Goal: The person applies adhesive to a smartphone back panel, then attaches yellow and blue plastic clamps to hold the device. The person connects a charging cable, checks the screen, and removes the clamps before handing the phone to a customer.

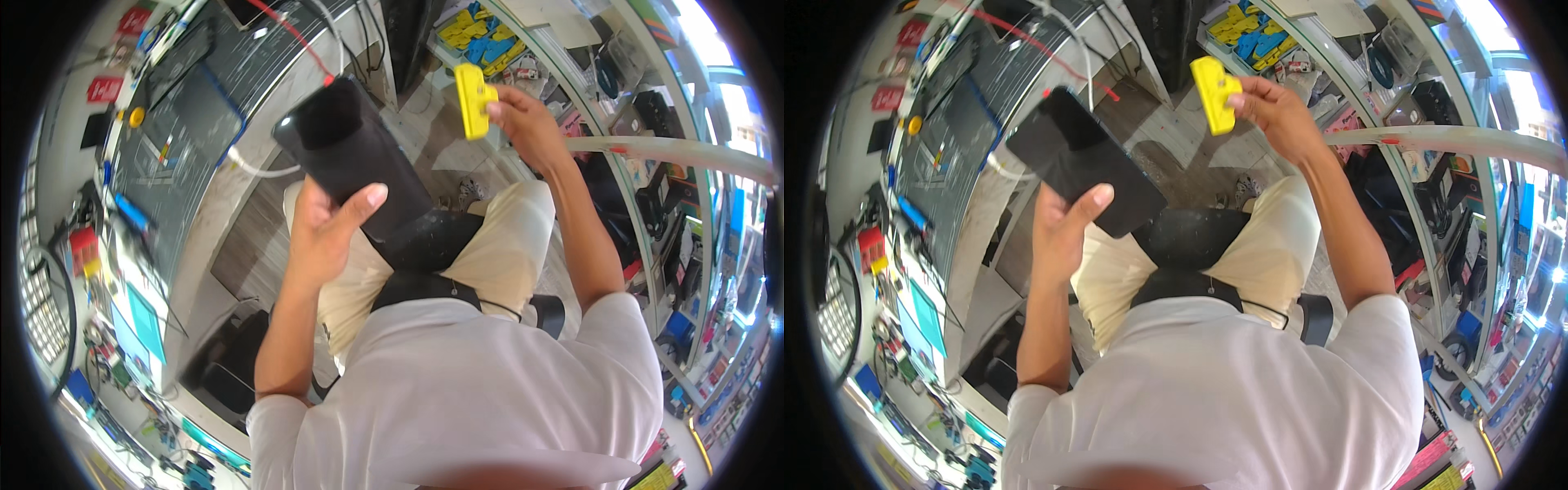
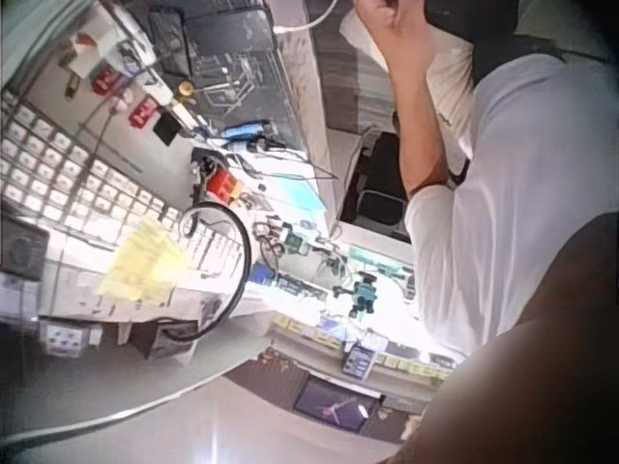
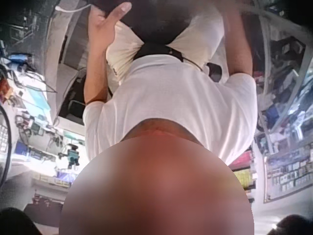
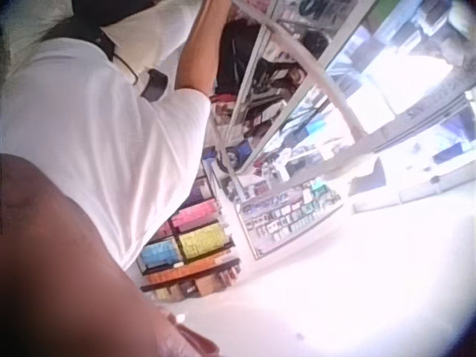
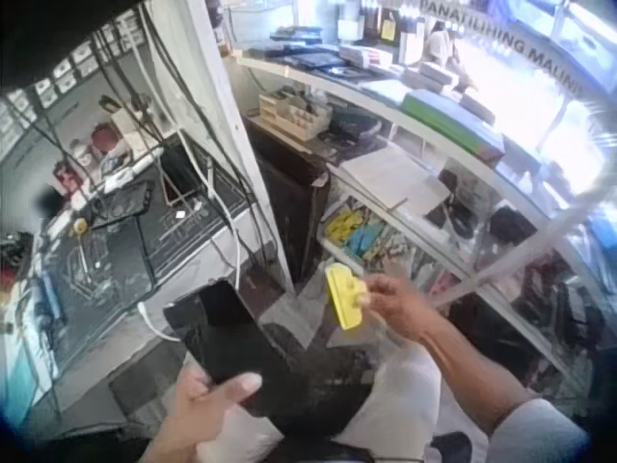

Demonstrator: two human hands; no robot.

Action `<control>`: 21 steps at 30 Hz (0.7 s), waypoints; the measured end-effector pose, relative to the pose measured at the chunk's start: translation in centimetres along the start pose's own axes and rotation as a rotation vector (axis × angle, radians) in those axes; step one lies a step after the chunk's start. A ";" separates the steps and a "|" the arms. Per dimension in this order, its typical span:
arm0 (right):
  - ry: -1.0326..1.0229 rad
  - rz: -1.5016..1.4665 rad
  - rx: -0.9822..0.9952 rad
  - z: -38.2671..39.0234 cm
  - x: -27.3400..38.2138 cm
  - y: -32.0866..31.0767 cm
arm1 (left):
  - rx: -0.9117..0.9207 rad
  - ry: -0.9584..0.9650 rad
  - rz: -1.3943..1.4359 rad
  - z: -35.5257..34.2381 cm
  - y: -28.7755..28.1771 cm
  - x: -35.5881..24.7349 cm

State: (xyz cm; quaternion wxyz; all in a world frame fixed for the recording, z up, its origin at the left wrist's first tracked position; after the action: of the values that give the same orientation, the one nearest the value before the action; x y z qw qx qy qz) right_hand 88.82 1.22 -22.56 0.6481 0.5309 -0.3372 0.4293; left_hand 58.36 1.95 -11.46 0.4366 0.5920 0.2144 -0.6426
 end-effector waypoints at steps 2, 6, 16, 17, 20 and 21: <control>0.032 -0.001 0.085 4.4 4.4 4.5 | 0.004 0.045 0.011 1.2 0.9 -1.8; 0.003 0.089 0.142 9.4 8.4 10.8 | 0.049 0.137 -0.008 4.6 2.8 -5.2; -0.166 0.016 0.267 17.8 9.7 16.9 | 0.121 0.212 -0.103 12.2 6.2 -8.3; -0.177 0.014 0.263 18.3 9.7 17.1 | 0.138 0.213 -0.113 12.5 6.5 -8.5; -0.217 0.013 0.235 19.9 10.1 17.5 | 0.181 0.237 -0.117 13.4 7.7 -9.1; -0.241 0.020 0.228 20.5 10.4 17.5 | 0.192 0.242 -0.109 13.5 8.1 -9.1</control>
State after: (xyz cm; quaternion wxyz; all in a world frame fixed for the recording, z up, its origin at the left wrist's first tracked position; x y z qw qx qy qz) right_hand 77.40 -15.55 -2.03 0.5343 0.6454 -0.3669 0.4043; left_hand 56.51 -10.19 1.93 0.3135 0.6914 0.2349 -0.6070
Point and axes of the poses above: each hand's wrist, its own z-axis away from the middle knuckle, its own y-axis out of the palm, x = y × z, the point moved 8 cm from there along -z, towards the middle knuckle, and after that the axes turned 6 degrees about x, right-handed, at the moved point
